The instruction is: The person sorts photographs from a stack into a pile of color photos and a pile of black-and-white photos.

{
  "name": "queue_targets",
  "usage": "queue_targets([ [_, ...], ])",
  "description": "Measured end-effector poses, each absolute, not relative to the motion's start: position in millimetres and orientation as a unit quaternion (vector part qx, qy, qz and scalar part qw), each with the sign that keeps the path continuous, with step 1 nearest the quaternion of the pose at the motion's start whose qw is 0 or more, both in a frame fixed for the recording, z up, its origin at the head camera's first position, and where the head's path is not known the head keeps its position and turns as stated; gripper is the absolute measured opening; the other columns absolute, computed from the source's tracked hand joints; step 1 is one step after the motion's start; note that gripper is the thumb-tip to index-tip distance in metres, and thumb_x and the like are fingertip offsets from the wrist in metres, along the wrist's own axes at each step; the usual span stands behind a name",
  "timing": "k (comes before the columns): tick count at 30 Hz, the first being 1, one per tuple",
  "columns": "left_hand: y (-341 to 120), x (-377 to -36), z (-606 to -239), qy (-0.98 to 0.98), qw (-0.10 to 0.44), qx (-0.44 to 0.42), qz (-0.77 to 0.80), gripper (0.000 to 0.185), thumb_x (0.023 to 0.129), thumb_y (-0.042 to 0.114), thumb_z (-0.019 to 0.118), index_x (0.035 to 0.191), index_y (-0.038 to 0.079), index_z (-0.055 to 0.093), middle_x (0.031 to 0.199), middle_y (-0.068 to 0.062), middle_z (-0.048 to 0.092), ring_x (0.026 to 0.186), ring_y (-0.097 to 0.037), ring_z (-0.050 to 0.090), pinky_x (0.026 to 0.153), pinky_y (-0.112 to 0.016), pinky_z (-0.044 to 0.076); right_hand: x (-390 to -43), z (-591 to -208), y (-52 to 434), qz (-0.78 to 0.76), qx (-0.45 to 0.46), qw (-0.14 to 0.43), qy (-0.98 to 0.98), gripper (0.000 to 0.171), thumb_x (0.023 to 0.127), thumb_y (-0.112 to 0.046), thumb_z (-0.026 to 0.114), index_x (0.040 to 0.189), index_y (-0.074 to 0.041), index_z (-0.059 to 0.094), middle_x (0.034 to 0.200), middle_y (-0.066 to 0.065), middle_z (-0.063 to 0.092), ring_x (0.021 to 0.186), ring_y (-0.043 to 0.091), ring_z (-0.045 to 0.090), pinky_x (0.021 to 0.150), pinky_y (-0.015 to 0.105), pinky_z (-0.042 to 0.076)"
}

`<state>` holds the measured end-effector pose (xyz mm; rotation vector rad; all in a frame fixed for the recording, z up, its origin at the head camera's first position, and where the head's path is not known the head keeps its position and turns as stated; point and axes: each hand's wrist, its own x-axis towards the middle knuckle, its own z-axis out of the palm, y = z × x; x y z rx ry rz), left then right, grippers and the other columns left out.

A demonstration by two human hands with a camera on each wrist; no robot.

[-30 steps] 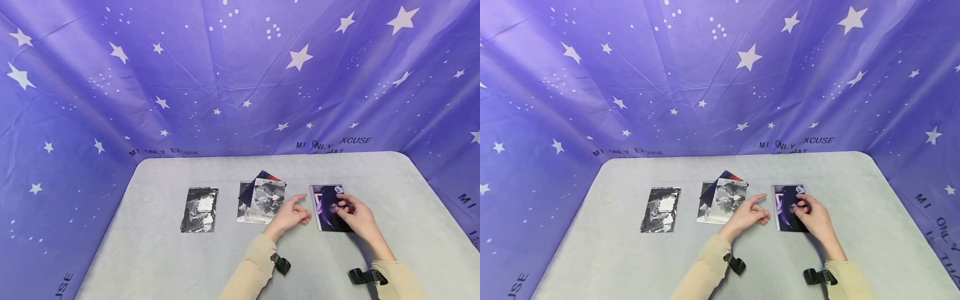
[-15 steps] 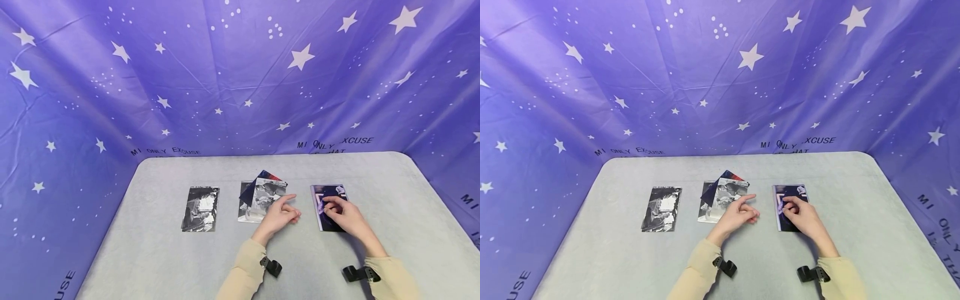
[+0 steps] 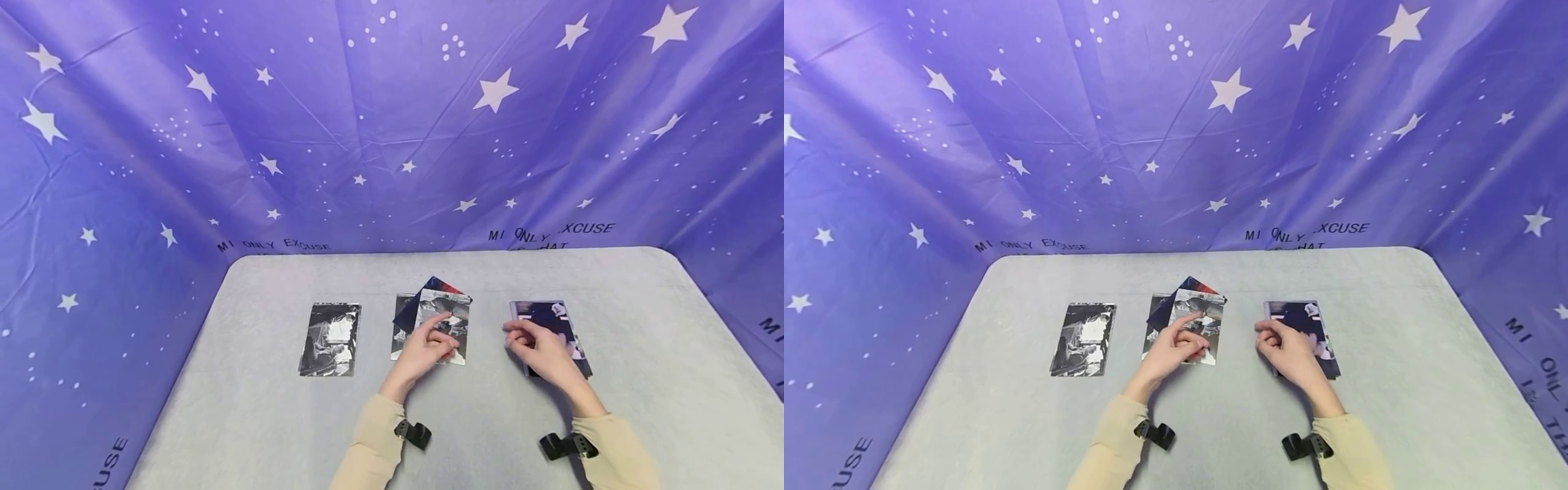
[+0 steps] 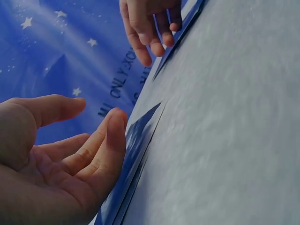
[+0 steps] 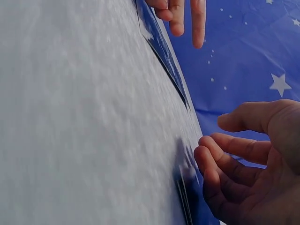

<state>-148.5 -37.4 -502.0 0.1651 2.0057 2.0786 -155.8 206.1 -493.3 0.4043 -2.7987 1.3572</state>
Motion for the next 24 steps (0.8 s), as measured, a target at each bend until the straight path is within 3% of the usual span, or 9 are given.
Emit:
queue_targets([
  [2,-44.1,-149.4,-506.2,0.685,0.111,0.067,0.717,0.057,0.087,-0.008,0.058,0.141,-0.006,0.041,0.091,-0.024,0.069,0.076,-0.023,0.068,0.069,-0.031,0.057,-157.1,-494.9,200.4,0.439,0.13,0.002,-0.889,0.024,0.086,-0.002,0.065,0.108,0.007,0.065,0.082,0.004,0.063,0.07,0.005,0.054,0.064,0.018,0.043],
  [7,-60.3,-149.3,-508.4,0.685,0.085,0.08,0.719,0.056,0.086,-0.007,0.056,0.14,-0.008,0.041,0.09,-0.017,0.07,0.076,-0.018,0.068,0.068,-0.03,0.057,-159.1,-498.7,186.2,0.45,0.133,0.002,-0.883,0.023,0.087,-0.002,0.064,0.107,0.008,0.066,0.081,0.004,0.062,0.069,0.007,0.054,0.064,0.018,0.045],
  [12,-72.0,-150.8,-509.3,0.691,0.094,0.04,0.716,0.057,0.087,-0.008,0.059,0.141,-0.006,0.04,0.098,-0.025,0.067,0.087,-0.033,0.067,0.076,-0.036,0.057,-159.3,-500.8,171.3,0.472,0.124,0.003,-0.873,0.023,0.086,0.0,0.063,0.108,0.008,0.065,0.084,0.006,0.064,0.072,0.007,0.056,0.067,0.019,0.047],
  [17,-84.1,-152.0,-499.1,0.693,0.086,0.017,0.716,0.058,0.088,-0.009,0.059,0.142,-0.009,0.037,0.106,-0.033,0.062,0.097,-0.047,0.061,0.08,-0.036,0.055,-160.9,-502.4,157.1,0.511,0.118,-0.01,-0.851,0.029,0.086,0.004,0.061,0.115,0.011,0.061,0.095,0.016,0.066,0.079,0.012,0.058,0.071,0.018,0.047],
  [24,-96.8,-156.0,-489.3,0.692,0.072,-0.004,0.719,0.058,0.089,-0.01,0.055,0.142,-0.012,0.034,0.115,-0.038,0.056,0.103,-0.047,0.058,0.085,-0.038,0.053,-161.8,-503.3,143.7,0.508,0.101,-0.006,-0.855,0.044,0.085,0.005,0.058,0.128,0.009,0.054,0.107,0.023,0.065,0.083,0.014,0.059,0.074,0.019,0.046],
])
